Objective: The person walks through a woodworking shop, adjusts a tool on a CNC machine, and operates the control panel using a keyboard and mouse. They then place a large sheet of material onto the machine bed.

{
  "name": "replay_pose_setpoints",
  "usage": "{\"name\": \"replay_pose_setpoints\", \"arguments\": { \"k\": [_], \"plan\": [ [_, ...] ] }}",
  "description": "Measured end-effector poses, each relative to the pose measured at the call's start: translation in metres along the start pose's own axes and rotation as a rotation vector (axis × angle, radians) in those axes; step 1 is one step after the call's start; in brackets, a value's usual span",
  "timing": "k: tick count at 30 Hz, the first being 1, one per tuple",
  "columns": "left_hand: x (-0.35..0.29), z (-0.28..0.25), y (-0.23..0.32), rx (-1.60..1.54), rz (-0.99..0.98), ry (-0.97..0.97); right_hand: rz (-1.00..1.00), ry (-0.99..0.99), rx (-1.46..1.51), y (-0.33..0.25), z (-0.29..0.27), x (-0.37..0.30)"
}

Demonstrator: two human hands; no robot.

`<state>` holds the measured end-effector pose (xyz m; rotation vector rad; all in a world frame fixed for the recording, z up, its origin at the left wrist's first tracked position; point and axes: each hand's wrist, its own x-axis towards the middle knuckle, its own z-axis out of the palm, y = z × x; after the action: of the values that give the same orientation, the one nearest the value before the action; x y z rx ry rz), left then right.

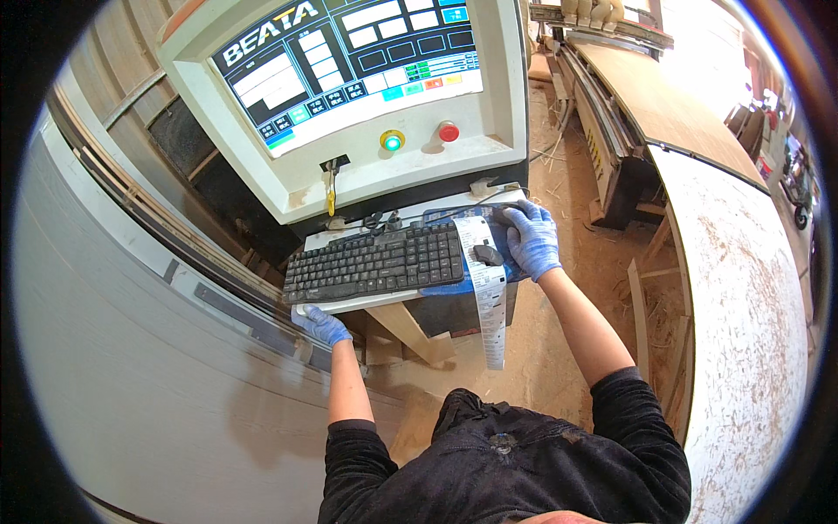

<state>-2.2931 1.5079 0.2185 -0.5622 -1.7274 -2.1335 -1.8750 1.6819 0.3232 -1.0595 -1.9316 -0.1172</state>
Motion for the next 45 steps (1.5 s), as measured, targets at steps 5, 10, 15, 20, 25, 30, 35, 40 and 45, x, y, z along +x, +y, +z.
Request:
{"name": "replay_pose_setpoints", "arguments": {
  "k": [5, 10, 15, 20, 25, 30, 35, 40, 45],
  "plan": [
    [0.001, -0.002, -0.001, -0.009, 0.017, -0.018, -0.016, 0.012, 0.006, 0.0, 0.0, 0.001],
    [-0.002, -0.001, 0.008, 0.007, -0.027, -0.005, 0.008, -0.014, 0.006, -0.001, -0.002, 0.001],
    [-0.004, 0.0, 0.017, -0.032, -0.052, -0.008, 0.009, -0.007, 0.001, 0.002, 0.001, 0.0],
    [-0.005, -0.001, 0.02, 0.002, -0.052, -0.029, 0.005, -0.008, 0.003, 0.003, 0.002, -0.001],
    [-0.005, -0.001, 0.02, -0.043, -0.052, -0.03, 0.003, -0.004, 0.001, 0.001, 0.001, 0.0],
    [-0.004, -0.001, 0.017, 0.009, -0.056, -0.014, -0.006, 0.007, 0.009, 0.002, 0.002, 0.0],
    [-0.001, -0.001, 0.01, 0.014, -0.051, 0.006, -0.005, 0.017, 0.022, 0.001, 0.003, 0.0],
    [-0.002, -0.001, 0.013, 0.031, -0.034, -0.006, -0.007, 0.002, 0.022, 0.001, 0.001, 0.001],
    [-0.002, -0.001, 0.013, 0.02, -0.027, -0.02, -0.004, 0.002, 0.014, 0.001, 0.001, 0.001]
  ]
}}
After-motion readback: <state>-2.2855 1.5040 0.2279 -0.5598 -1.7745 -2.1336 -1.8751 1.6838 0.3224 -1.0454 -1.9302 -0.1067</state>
